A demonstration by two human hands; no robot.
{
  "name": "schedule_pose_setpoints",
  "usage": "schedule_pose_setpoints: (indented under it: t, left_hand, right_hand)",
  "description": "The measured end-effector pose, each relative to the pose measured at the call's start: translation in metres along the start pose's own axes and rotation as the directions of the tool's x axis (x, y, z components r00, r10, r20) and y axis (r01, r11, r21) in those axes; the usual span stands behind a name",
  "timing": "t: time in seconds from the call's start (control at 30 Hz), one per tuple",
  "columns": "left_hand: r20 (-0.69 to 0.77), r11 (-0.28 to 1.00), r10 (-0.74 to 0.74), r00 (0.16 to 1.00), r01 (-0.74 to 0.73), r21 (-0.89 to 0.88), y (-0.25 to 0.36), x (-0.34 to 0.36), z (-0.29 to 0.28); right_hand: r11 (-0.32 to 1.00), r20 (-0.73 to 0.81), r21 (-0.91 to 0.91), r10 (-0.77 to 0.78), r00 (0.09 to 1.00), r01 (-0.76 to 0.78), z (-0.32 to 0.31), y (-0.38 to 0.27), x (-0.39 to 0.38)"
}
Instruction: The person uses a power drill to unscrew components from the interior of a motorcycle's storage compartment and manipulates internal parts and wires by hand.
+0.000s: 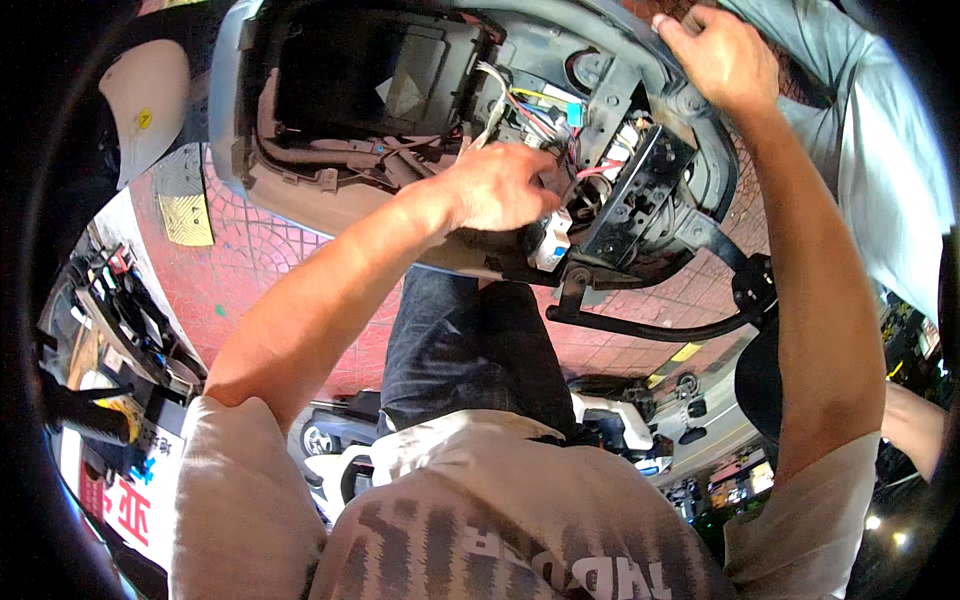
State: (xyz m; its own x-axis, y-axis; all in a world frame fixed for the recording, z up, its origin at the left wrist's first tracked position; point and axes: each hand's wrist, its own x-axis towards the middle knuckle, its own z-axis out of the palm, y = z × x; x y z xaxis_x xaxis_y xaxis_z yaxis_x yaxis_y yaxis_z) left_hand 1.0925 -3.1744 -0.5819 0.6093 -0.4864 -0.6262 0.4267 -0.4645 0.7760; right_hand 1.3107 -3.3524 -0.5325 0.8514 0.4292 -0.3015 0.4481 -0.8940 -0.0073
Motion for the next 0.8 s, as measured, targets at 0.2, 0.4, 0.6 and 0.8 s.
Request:
schedule_pose_setpoints:
  t: [0.2,0.4,0.6,0.8]
  left_hand:
    - [-0.04,0.997,0.074,0.996,-0.075,-0.008,0.013,-0.032,0.015]
    - [-0.267,0.995,0.074,0.961,-0.052,0.089,0.009,-0.053,0.041]
    - [-0.877,0.99,-0.037,0.479,-0.101,-0.097,0.007,-0.144,0.084]
    - [-0.69,0.647,-0.672,0.268,-0.241,-0.723,-0.072,-0.329,0.265]
  right_hand:
    - [0.994,0.146,-0.082,0.088,0.985,-0.077,-0.001,0.008,0.011]
    - [0.995,0.145,-0.082,0.062,0.987,-0.051,-0.002,-0.001,0.01]
    - [0.997,0.189,-0.054,0.057,0.98,-0.047,0.002,-0.002,0.01]
    - [0.818,-0.009,0.576,0.011,1.0,-0.004,0.004,0.024,0.007]
